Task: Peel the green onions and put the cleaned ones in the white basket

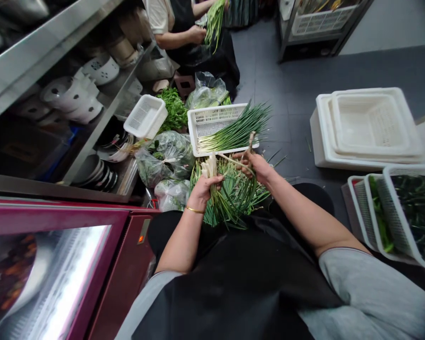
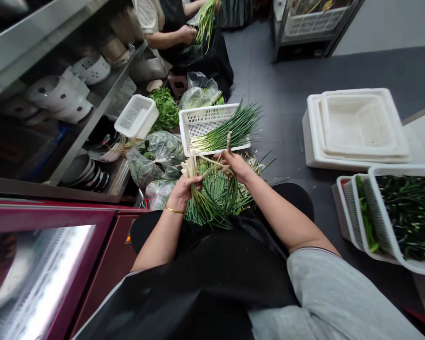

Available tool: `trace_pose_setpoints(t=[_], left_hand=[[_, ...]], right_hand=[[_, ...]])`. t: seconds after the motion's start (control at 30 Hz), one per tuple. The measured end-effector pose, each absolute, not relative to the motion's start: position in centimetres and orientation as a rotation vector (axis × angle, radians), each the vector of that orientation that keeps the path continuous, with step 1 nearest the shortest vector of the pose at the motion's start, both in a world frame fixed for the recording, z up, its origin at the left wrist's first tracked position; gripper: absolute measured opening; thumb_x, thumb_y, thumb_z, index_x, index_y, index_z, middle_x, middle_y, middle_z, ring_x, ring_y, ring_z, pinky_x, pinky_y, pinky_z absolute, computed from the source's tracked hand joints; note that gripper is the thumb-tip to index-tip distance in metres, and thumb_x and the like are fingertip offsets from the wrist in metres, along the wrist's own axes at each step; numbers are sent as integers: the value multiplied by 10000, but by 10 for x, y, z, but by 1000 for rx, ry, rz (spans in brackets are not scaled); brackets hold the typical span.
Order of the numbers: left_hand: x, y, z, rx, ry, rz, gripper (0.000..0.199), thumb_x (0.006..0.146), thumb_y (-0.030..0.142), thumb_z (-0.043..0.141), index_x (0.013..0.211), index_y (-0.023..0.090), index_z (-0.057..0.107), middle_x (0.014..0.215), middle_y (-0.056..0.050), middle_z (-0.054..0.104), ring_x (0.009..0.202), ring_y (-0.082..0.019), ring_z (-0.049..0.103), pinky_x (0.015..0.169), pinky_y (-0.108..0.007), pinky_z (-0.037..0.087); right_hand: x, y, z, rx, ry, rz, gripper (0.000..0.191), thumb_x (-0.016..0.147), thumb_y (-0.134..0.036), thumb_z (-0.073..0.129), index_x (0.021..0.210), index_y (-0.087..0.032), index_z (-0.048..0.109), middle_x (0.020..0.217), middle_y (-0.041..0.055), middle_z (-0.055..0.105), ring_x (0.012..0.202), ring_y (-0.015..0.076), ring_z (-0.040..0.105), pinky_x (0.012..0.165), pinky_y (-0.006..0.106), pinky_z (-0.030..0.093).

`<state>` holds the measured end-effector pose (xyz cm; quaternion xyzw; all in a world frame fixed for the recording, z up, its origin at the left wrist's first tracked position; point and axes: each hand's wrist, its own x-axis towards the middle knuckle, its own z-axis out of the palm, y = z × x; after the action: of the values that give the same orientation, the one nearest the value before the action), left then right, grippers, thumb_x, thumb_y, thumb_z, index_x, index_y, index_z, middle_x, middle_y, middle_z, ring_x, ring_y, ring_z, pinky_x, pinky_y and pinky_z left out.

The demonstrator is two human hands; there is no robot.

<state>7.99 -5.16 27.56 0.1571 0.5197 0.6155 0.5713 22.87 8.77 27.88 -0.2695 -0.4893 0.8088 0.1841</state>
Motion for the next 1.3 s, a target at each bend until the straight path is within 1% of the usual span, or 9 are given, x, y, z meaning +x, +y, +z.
trace_pose_setpoints(t=[0.13,0.3,0.43,0.7,0.87,1.0,1.1,1.2,1.3], left_hand=[[64,-57,279,353,1229,1509,343,482,229,816,708,117,583,587,29,561,435,-40,444,413,-193,333],[37,-67,280,355,1258,1598,328,476,199,795,707,128,573,577,44,536,438,-34,430,405,-177,327],[28,-71,276,391,1276,1480,331,472,186,784,707,136,557,585,46,535,423,-37,426,395,-180,333],[51,-31,268,446,1367,1381,336,485,223,826,721,113,613,582,30,542,457,-55,456,411,-193,346],[105,21,275,498,1371,1518,471,512,311,850,912,116,695,575,45,540,428,-41,391,398,-203,296],[108,16,281,528,1326,1502,368,546,375,833,763,115,691,524,38,516,428,-55,419,413,-206,313],[86,-15,290,523,1356,1548,308,578,366,811,715,121,686,574,9,578,485,-75,491,470,-210,383],[65,-47,299,550,1329,1540,261,620,337,780,725,115,693,767,-58,685,607,-101,570,551,-220,444],[67,-64,300,541,1342,1482,243,638,327,772,722,112,693,678,-44,666,554,-102,550,523,-226,428]], right_hand=[[243,93,286,-732,-1725,2290,479,676,-459,785,984,-112,665,556,-30,559,348,32,322,322,188,194],[273,116,297,-786,-1846,2143,373,730,-456,741,823,-97,705,440,-76,362,364,38,272,352,196,172],[314,151,306,-891,-1956,2000,370,720,-458,745,790,-97,710,439,-64,361,384,40,266,381,204,158],[350,187,298,-1100,-1549,1781,347,697,-434,739,772,-103,672,435,-81,345,352,35,239,352,208,131],[286,133,281,-987,-1556,1947,369,709,-482,714,776,-124,658,479,-55,443,362,46,317,343,198,212],[254,104,269,-853,-1705,2066,408,763,-544,657,817,-139,663,611,4,587,500,91,501,463,209,403],[257,117,264,-954,-1861,1868,431,814,-574,608,802,-150,683,686,29,635,616,119,557,556,221,451],[265,132,264,-1120,-1927,1857,551,860,-645,498,746,-137,678,514,6,518,452,94,438,425,223,363],[263,125,271,-965,-1828,2068,476,780,-620,631,745,-145,632,501,-27,479,393,71,383,348,212,299]])
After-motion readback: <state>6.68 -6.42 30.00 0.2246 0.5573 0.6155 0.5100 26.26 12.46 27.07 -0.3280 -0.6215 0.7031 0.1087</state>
